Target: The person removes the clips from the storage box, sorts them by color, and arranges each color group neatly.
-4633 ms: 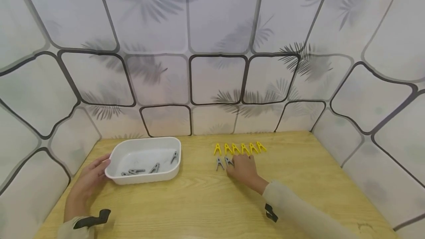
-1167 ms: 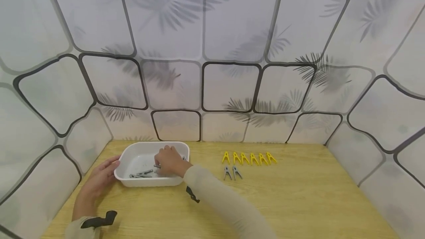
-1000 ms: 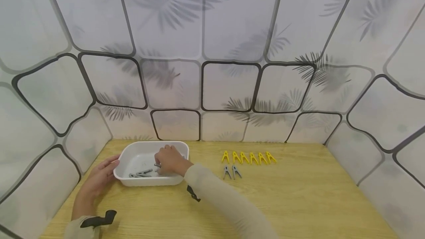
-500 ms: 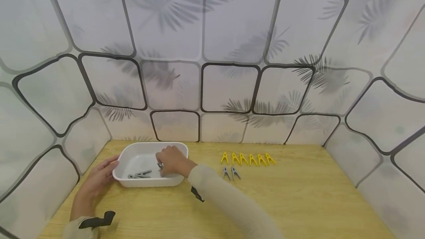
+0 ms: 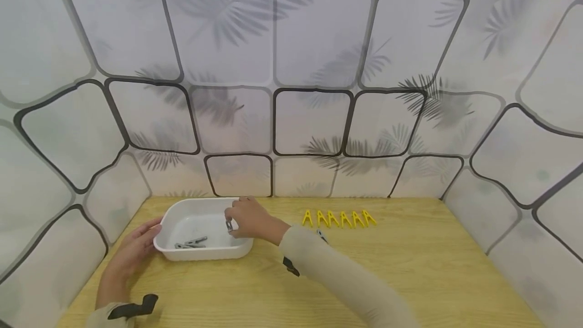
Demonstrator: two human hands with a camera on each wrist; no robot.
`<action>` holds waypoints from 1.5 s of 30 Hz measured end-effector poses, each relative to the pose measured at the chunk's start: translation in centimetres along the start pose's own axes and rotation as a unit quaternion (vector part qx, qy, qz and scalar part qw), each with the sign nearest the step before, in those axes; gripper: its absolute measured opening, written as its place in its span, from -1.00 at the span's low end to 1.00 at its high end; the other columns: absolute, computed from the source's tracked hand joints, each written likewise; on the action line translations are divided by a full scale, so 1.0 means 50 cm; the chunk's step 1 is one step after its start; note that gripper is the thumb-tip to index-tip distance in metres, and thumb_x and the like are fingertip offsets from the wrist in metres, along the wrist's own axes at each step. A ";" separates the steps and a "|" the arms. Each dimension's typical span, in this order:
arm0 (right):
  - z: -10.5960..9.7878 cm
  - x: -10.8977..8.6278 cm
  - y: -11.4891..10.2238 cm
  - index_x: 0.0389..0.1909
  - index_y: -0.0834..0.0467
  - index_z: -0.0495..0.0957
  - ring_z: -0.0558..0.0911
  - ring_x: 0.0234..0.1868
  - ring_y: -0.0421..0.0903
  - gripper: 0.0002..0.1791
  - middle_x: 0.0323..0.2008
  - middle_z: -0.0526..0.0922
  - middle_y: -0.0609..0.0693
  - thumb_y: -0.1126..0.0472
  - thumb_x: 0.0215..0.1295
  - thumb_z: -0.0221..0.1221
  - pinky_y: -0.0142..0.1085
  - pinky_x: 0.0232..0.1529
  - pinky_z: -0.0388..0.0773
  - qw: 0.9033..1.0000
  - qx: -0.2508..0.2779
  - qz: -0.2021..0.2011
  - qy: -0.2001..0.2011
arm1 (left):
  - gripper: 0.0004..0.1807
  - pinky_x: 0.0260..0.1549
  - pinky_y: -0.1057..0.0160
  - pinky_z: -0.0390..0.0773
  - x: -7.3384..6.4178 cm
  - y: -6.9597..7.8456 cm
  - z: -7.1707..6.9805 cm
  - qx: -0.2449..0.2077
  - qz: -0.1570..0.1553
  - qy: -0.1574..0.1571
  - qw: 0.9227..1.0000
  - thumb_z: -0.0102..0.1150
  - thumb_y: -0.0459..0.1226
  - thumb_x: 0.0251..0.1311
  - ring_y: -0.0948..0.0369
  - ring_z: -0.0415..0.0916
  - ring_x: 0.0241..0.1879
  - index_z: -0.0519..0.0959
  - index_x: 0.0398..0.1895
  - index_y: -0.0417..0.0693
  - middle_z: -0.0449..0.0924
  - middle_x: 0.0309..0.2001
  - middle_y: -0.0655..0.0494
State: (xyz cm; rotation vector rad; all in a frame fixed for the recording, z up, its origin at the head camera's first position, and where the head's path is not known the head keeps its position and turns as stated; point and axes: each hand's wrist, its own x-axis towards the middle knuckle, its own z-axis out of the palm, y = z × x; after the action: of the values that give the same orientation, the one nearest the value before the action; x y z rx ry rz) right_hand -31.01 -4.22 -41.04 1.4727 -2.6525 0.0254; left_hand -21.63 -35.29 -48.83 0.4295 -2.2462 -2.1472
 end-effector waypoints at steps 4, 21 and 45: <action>0.002 -0.030 0.021 -0.06 0.03 0.69 0.58 -0.15 -0.14 -0.70 -0.17 0.69 -0.04 0.05 0.23 0.43 -0.25 -0.04 0.47 0.997 0.062 0.000 0.053 | -0.30 -0.10 0.45 0.57 0.001 -0.001 0.000 0.002 -0.004 0.002 1.000 0.13 -0.04 0.47 0.51 0.54 -0.15 0.23 0.53 -0.19 0.52 -0.17 0.61; 0.013 -0.181 0.128 -0.01 0.16 0.67 0.55 -0.18 -0.09 -0.63 -0.22 0.64 -0.03 0.16 0.19 0.46 -0.16 -0.08 0.54 0.954 0.198 0.098 0.204 | -0.40 -0.10 0.48 0.56 -0.002 0.001 0.002 0.001 -0.002 0.001 1.000 0.07 -0.09 0.51 0.53 0.53 -0.14 0.27 0.51 -0.07 0.52 -0.19 0.68; 0.029 -0.342 0.221 -0.17 0.17 0.67 0.56 -0.26 -0.07 -0.73 -0.24 0.66 0.05 0.26 0.12 0.49 -0.16 -0.21 0.55 0.952 0.134 0.178 0.208 | -0.87 -0.14 0.47 0.57 0.004 -0.005 0.002 -0.037 0.010 0.001 0.999 0.17 -0.07 0.45 0.51 0.54 -0.18 0.55 -0.11 0.54 0.59 -0.23 0.65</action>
State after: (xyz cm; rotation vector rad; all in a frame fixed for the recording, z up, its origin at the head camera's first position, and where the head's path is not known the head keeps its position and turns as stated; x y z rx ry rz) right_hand -31.55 15.99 -43.83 0.8871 -2.5782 0.6711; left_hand -21.78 -35.24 -49.14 0.4062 -2.1533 -2.2101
